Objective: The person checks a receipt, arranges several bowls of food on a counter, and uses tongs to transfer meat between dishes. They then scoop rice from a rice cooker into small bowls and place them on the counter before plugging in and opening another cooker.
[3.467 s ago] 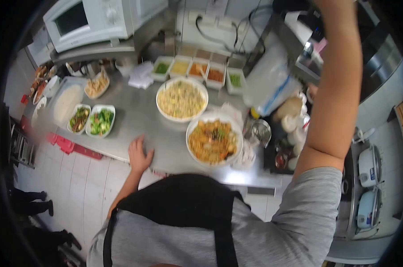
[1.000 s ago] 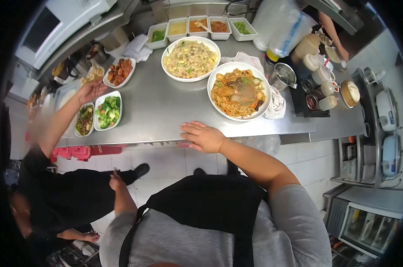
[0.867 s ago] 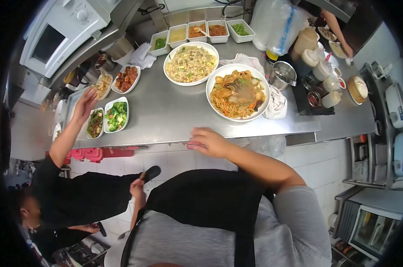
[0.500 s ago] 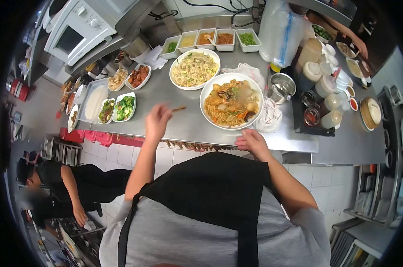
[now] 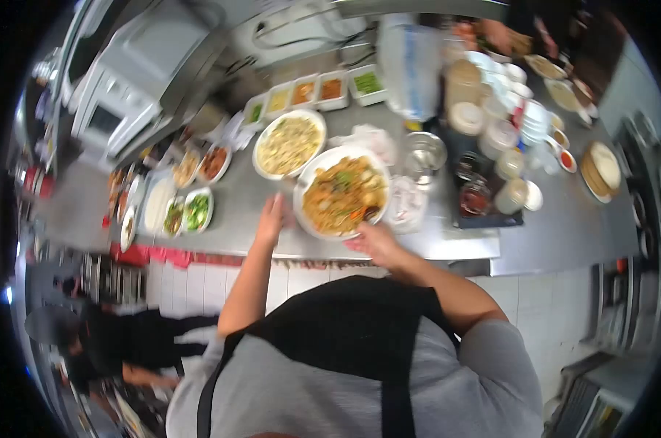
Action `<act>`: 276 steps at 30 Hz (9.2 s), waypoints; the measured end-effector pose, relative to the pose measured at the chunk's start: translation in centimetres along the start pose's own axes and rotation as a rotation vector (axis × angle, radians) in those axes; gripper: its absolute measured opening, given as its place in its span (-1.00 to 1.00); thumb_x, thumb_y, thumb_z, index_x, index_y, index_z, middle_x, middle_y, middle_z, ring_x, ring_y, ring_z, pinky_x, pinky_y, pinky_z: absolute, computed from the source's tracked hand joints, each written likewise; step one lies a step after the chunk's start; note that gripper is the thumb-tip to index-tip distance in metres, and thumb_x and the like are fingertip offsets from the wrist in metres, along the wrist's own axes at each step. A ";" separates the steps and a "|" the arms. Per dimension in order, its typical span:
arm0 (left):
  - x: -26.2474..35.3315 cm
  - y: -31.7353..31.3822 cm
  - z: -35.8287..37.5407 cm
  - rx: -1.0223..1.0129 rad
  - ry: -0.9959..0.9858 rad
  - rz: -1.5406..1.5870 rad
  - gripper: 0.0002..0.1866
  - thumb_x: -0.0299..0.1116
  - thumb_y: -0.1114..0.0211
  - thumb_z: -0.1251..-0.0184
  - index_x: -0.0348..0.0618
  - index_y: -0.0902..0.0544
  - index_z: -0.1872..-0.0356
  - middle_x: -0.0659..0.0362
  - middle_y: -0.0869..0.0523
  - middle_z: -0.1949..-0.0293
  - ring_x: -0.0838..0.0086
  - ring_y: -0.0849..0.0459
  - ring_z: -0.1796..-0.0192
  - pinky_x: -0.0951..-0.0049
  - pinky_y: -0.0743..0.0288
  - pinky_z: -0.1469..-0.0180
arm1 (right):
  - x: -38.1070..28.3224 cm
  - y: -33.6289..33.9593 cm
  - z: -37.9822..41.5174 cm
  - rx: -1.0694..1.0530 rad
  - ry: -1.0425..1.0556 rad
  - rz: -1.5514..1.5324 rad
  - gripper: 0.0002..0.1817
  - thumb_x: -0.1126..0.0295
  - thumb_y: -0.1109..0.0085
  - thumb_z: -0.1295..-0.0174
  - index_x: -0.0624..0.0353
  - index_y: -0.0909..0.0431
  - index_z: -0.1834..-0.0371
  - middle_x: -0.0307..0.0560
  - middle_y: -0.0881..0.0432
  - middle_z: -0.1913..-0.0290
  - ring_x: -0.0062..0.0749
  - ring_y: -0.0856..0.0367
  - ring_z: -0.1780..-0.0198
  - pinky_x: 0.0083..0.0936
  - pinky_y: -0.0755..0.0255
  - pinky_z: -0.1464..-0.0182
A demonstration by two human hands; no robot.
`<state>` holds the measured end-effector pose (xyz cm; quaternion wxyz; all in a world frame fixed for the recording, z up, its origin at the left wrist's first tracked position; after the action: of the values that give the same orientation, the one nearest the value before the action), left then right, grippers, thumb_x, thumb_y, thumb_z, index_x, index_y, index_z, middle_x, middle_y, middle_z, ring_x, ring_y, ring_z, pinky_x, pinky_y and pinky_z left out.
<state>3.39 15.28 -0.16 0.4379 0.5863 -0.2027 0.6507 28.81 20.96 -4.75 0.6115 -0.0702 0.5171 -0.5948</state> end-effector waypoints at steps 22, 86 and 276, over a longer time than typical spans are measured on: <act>7.3 -5.6 24.3 -0.466 -0.219 0.051 -0.67 -0.62 -0.21 -0.14 -0.24 -0.50 0.03 0.36 -0.43 0.45 0.72 -0.40 0.38 0.71 -0.31 0.30 | -4.4 7.2 37.8 0.373 0.471 -0.181 -0.55 0.49 0.01 -0.07 0.50 -0.34 -0.06 0.25 -0.58 0.07 -0.05 -0.65 0.12 -0.25 -0.61 0.06; -1.2 19.7 12.3 0.218 -0.250 -0.095 -0.84 -0.48 -0.32 -0.14 -0.28 -0.58 0.27 0.23 -0.55 0.47 0.62 -0.47 0.39 0.58 -0.43 0.29 | -13.4 -37.0 -5.0 -0.374 0.640 1.049 -0.55 0.55 -0.13 -0.16 0.09 -0.45 -0.17 -0.20 -0.55 -0.07 -0.55 -0.53 0.01 -0.60 -0.44 -0.03; 6.8 -3.9 7.8 -0.370 0.137 0.602 -0.51 -0.57 -0.07 -0.26 -0.24 -0.13 -0.18 -0.04 -0.53 0.03 0.25 -0.71 0.23 0.44 -0.66 0.15 | -18.4 -5.3 9.0 0.353 1.041 2.170 -0.86 0.45 -0.25 0.03 0.21 -0.61 0.38 0.03 -0.54 0.27 -0.06 -0.47 0.15 -0.28 -0.40 0.09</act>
<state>11.62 13.58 7.05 0.3379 0.3659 -0.4509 0.7407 36.25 29.46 13.18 0.5119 0.7302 0.4026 0.2066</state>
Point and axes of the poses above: each hand's wrist, its own z-axis away from the middle knuckle, its own y-axis out of the back of the hand, x = y × z, the point moved 7 cm from there along -z, towards the middle knuckle
